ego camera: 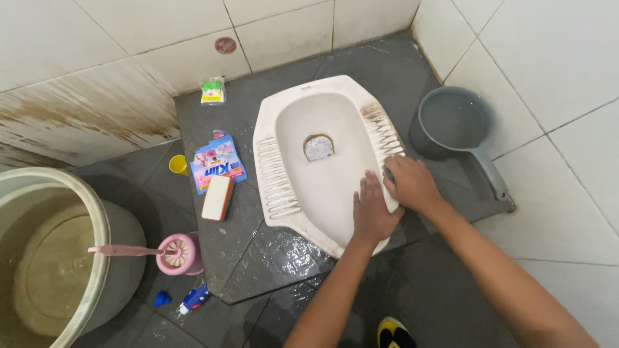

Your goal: Cleaning a squat toilet using a brush, scouring pad, soap, and water

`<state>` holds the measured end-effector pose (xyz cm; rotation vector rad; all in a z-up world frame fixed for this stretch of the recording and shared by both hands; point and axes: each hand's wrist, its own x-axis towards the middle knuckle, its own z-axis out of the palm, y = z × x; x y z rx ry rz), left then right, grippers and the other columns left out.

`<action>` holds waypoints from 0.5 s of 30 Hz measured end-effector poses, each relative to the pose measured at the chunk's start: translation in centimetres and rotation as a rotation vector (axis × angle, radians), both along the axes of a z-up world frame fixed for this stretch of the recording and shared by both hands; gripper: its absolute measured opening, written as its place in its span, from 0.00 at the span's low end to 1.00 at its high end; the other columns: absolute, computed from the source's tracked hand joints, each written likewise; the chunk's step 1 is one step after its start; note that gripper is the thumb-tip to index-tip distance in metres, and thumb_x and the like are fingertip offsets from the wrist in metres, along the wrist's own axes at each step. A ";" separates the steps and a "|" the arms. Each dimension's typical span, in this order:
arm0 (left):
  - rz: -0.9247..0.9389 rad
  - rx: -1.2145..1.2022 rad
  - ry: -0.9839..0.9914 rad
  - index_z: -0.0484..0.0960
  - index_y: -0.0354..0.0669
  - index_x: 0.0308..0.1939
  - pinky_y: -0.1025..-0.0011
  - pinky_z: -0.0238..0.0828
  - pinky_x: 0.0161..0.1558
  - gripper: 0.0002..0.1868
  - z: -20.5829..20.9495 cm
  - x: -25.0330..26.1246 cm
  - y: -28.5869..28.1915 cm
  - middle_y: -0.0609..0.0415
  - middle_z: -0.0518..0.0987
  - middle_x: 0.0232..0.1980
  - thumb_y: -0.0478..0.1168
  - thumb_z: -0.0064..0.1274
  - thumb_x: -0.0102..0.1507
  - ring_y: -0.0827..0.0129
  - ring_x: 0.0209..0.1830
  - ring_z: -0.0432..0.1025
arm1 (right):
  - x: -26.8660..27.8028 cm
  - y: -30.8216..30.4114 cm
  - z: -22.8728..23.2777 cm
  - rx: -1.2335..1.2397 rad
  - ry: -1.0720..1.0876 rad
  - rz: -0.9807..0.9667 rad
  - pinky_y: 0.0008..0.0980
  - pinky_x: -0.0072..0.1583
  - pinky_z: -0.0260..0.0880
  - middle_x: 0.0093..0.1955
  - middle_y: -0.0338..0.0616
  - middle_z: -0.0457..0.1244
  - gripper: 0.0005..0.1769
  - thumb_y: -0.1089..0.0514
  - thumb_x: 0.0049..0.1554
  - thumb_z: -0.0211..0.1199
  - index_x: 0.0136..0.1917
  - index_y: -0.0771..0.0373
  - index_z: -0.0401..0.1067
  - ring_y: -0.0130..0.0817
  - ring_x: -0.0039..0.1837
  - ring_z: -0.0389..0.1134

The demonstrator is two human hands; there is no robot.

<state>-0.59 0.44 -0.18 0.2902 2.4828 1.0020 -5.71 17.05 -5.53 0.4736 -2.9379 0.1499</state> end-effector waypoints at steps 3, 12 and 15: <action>-0.017 -0.026 0.005 0.37 0.34 0.81 0.46 0.36 0.78 0.57 -0.1 0.0 0.0 0.41 0.41 0.84 0.62 0.42 0.58 0.51 0.84 0.38 | -4.2 -0.2 0.0 0.012 -0.001 -0.034 0.50 0.54 0.68 0.51 0.46 0.66 0.19 0.43 0.59 0.56 0.58 0.53 0.70 0.50 0.57 0.71; -0.020 -0.013 0.033 0.38 0.34 0.80 0.45 0.37 0.78 0.56 -0.7 0.4 -0.3 0.40 0.42 0.84 0.60 0.44 0.59 0.49 0.84 0.39 | 0.1 -0.4 0.6 -0.051 -0.048 -0.044 0.52 0.56 0.69 0.52 0.49 0.67 0.18 0.46 0.59 0.58 0.58 0.56 0.72 0.52 0.60 0.71; -0.014 -0.019 0.024 0.37 0.35 0.80 0.45 0.39 0.78 0.57 -1.0 0.2 -0.1 0.41 0.42 0.84 0.60 0.46 0.57 0.50 0.84 0.39 | 2.7 -0.5 1.0 0.017 -0.043 -0.033 0.47 0.55 0.69 0.49 0.44 0.67 0.18 0.42 0.61 0.54 0.56 0.52 0.71 0.46 0.58 0.71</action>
